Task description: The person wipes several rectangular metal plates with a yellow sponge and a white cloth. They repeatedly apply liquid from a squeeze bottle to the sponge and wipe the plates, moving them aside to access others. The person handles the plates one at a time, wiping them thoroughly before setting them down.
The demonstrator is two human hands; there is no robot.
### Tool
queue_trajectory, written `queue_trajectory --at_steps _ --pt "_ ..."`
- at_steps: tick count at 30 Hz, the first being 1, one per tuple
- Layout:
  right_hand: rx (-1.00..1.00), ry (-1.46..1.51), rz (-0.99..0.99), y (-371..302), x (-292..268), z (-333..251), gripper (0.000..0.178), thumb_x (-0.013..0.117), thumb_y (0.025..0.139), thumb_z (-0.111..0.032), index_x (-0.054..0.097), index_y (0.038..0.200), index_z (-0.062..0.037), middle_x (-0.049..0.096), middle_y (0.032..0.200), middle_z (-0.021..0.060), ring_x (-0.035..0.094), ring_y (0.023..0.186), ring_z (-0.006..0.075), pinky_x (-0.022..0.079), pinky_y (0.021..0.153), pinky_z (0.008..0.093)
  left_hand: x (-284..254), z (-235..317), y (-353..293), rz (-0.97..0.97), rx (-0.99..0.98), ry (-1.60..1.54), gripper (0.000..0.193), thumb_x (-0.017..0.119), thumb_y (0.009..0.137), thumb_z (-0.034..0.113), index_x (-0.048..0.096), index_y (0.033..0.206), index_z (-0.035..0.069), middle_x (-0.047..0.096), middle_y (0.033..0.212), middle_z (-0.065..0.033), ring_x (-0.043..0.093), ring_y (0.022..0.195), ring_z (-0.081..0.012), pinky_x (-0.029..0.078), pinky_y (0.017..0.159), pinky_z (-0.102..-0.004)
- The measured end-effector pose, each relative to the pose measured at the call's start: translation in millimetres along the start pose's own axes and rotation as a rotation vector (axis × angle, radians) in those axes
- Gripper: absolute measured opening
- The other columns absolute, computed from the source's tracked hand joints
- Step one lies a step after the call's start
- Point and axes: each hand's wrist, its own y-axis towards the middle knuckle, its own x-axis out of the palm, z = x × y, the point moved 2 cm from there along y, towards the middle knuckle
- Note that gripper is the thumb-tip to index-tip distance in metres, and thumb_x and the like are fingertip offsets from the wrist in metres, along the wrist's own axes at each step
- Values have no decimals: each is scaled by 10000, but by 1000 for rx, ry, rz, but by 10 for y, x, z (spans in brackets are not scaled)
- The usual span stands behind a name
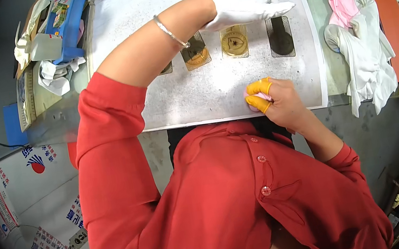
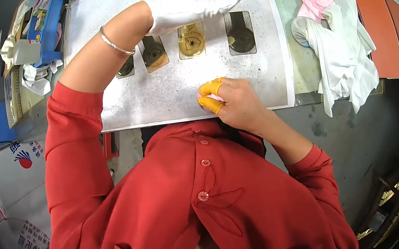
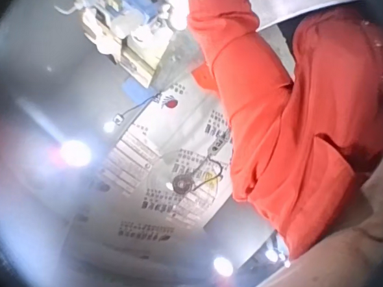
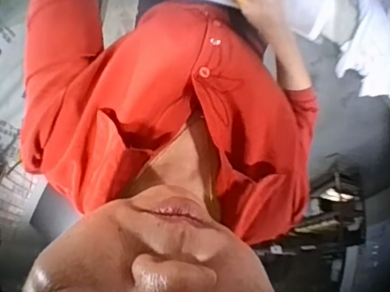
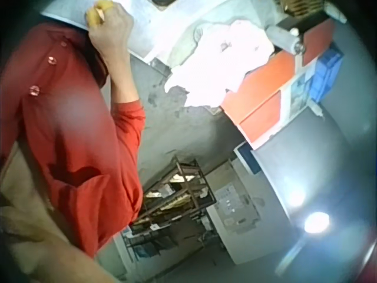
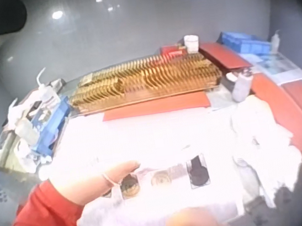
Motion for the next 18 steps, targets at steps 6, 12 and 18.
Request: queue_trajectory --at_steps 6,12,18 --pt "-89 -48 1 -13 2 50 88 674 748 -73 618 808 -41 606 651 75 587 565 218 460 501 314 196 223 43 78 -128 -118 817 402 837 648 174 1440 147 81 1508 -62 65 1387 -220 118 1112 -370" --pt "-111 -21 30 -16 2 59 85 674 745 -82 620 803 -50 600 647 69 572 551 229 448 489 321 134 145 166 87 -138 -121 785 382 858 623 183 1436 131 119 1502 -64 103 1379 -211 130 1108 -352" --pt "-107 -35 -6 -19 -21 43 98 647 772 -146 622 817 -62 614 691 70 591 606 235 466 537 340 179 198 352 33 -126 -42 753 362 880 598 193 1433 115 158 1495 -66 142 1372 -201 142 1104 -333"
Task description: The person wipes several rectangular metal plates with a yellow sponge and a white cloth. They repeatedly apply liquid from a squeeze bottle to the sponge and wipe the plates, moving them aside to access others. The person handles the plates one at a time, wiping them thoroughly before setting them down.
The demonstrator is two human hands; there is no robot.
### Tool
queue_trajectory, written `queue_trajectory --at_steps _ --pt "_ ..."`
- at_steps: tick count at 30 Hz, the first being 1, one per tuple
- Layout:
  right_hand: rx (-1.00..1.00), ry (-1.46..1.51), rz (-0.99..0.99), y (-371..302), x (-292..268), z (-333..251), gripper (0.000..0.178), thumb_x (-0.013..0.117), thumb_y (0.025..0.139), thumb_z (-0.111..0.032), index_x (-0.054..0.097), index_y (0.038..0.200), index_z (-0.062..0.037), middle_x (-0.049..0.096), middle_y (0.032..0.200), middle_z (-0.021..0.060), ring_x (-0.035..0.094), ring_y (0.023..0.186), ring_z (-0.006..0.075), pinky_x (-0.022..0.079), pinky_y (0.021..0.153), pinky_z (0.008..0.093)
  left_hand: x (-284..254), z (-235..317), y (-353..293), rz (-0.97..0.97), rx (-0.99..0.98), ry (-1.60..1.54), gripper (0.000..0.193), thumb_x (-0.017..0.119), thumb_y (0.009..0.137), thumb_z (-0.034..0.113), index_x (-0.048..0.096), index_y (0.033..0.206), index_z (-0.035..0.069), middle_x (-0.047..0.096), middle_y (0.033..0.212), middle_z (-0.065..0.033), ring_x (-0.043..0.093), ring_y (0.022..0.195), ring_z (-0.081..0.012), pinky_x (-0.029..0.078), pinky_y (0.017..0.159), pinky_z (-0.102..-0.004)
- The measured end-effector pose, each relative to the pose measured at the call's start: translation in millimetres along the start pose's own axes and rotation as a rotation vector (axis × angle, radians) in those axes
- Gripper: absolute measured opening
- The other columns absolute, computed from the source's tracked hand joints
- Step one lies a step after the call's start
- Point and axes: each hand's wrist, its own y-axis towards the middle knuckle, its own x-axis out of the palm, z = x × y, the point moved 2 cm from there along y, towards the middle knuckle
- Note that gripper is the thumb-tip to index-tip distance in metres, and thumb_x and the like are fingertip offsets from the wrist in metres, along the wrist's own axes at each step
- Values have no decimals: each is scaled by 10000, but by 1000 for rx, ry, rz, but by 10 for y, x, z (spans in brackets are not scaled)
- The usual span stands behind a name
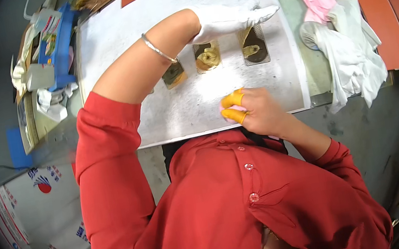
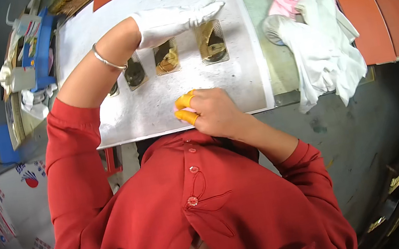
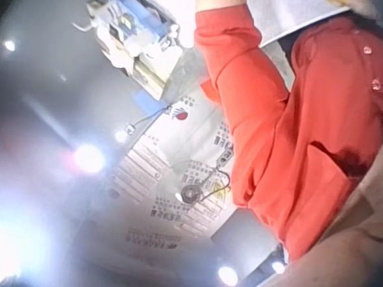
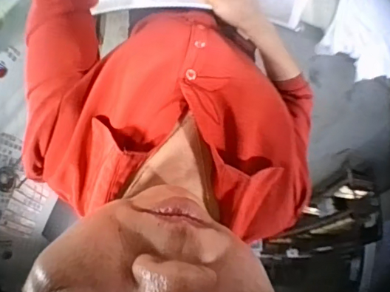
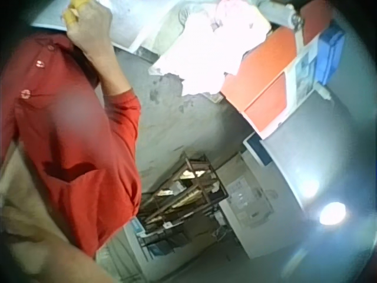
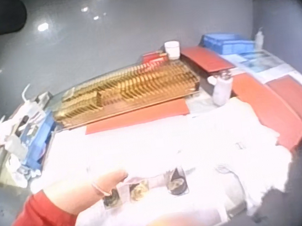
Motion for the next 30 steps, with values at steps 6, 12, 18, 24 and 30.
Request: queue_trajectory --at_steps 6,12,18,24,30 --pt "-16 -65 5 -4 -31 29 126 649 773 -159 621 847 -60 622 726 88 604 630 256 477 559 350 149 206 177 -92 80 -92 888 380 820 671 156 1431 66 136 1489 -140 114 1375 -265 110 1102 -382" --pt "-47 -54 29 -13 -25 24 127 661 764 -137 624 846 -48 618 707 91 605 623 252 475 550 342 185 198 404 -128 30 -115 903 380 798 706 131 1445 128 75 1506 -119 48 1389 -255 78 1100 -416" --pt "-41 -70 7 -1 -27 23 122 647 770 -152 627 838 -53 616 707 96 603 634 266 477 560 361 130 249 441 -116 35 -131 889 351 792 727 116 1451 177 44 1507 -123 22 1391 -256 71 1101 -413" --pt "-66 -55 -11 -11 -31 6 106 646 780 -113 626 845 -32 613 667 75 605 604 218 474 541 322 11 262 407 -125 -6 -201 854 289 817 717 113 1450 172 47 1502 -143 10 1391 -266 69 1104 -415" --pt "-6 -7 48 -66 -125 -26 112 655 782 -125 637 841 -32 606 672 86 594 600 209 467 546 308 -71 286 381 -157 -31 -133 819 237 837 701 109 1448 171 89 1496 -123 60 1386 -248 75 1110 -421"
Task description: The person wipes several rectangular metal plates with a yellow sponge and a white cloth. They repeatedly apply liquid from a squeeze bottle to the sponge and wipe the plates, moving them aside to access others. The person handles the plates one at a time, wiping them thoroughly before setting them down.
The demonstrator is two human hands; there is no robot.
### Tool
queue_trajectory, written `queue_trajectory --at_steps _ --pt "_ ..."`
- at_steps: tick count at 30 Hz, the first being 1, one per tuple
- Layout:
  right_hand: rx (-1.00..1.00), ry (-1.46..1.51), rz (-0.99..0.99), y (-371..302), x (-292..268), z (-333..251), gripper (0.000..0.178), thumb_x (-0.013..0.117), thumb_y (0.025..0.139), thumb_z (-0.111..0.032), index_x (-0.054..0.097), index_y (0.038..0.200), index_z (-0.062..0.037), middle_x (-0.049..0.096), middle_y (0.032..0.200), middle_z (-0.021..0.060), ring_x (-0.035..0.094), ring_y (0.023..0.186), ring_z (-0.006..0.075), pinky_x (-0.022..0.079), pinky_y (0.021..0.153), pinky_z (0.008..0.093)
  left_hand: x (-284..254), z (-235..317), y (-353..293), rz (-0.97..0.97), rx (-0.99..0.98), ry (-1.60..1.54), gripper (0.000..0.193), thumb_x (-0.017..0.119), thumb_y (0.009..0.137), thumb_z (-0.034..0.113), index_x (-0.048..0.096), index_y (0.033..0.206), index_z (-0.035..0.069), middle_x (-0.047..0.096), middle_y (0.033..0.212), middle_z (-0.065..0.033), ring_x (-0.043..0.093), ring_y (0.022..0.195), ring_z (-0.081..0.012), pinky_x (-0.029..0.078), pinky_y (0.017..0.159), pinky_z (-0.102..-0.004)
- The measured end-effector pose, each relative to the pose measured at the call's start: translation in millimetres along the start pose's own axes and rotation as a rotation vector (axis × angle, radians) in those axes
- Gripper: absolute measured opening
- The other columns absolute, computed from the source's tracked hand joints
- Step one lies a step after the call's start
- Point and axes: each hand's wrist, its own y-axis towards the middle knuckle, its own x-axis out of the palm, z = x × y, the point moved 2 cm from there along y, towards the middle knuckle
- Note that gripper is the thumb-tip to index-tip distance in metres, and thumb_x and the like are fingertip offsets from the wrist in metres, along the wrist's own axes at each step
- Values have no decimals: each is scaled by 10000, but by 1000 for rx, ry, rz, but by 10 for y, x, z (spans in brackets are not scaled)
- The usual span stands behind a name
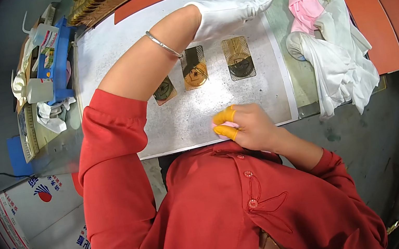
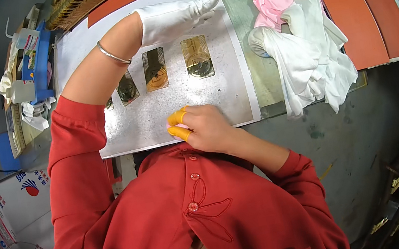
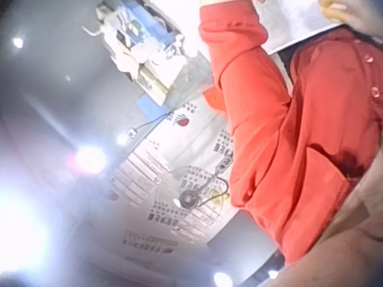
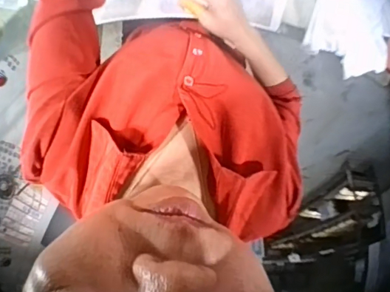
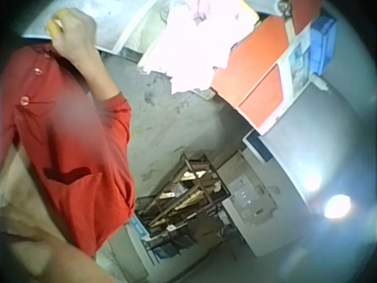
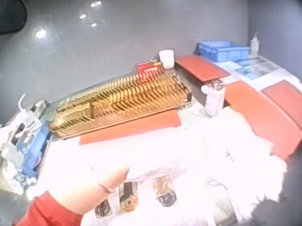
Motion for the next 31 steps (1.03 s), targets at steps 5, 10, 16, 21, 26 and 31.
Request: queue_trajectory --at_steps 5,10,16,21,26,31 --pt "468 134 6 -308 -1048 -253 116 644 806 -63 631 898 6 619 740 56 568 636 96 453 576 236 52 -31 -35 41 85 171 772 296 859 638 165 1433 138 225 1466 -116 199 1354 -255 161 1102 -394" --pt "911 -1105 229 -240 -3045 -276 212 573 830 -142 599 980 5 633 798 113 568 672 149 443 614 283 28 43 -99 116 138 378 819 479 830 596 238 1412 73 286 1435 -154 293 1316 -284 231 1084 -330" --pt "671 -1406 305 -61 -4204 982 314 516 856 -327 590 1008 -63 633 980 163 588 915 373 459 747 436 38 -431 -258 499 195 551 976 706 683 529 237 1400 61 417 1323 -226 419 1221 -332 360 1001 -381" --pt "693 -1549 141 -85 -4225 1261 276 514 855 -334 630 964 -108 624 1015 118 554 982 343 464 781 436 335 -708 -630 761 360 896 880 773 598 369 356 1278 -2 448 1241 -196 401 1167 -332 281 1002 -403" --pt "354 -1479 108 485 -2954 97 217 578 788 -168 669 966 -85 637 942 113 580 881 293 468 724 406 563 -809 -823 869 210 825 921 801 578 331 339 1296 -13 445 1260 -220 368 1230 -368 242 1027 -486" --pt "143 -1243 -150 391 -1897 61 353 691 739 -238 631 1068 -125 626 921 117 573 935 266 472 771 363 876 -801 -901 820 305 663 930 740 664 420 279 1362 14 376 1352 -199 294 1301 -357 174 1068 -510"
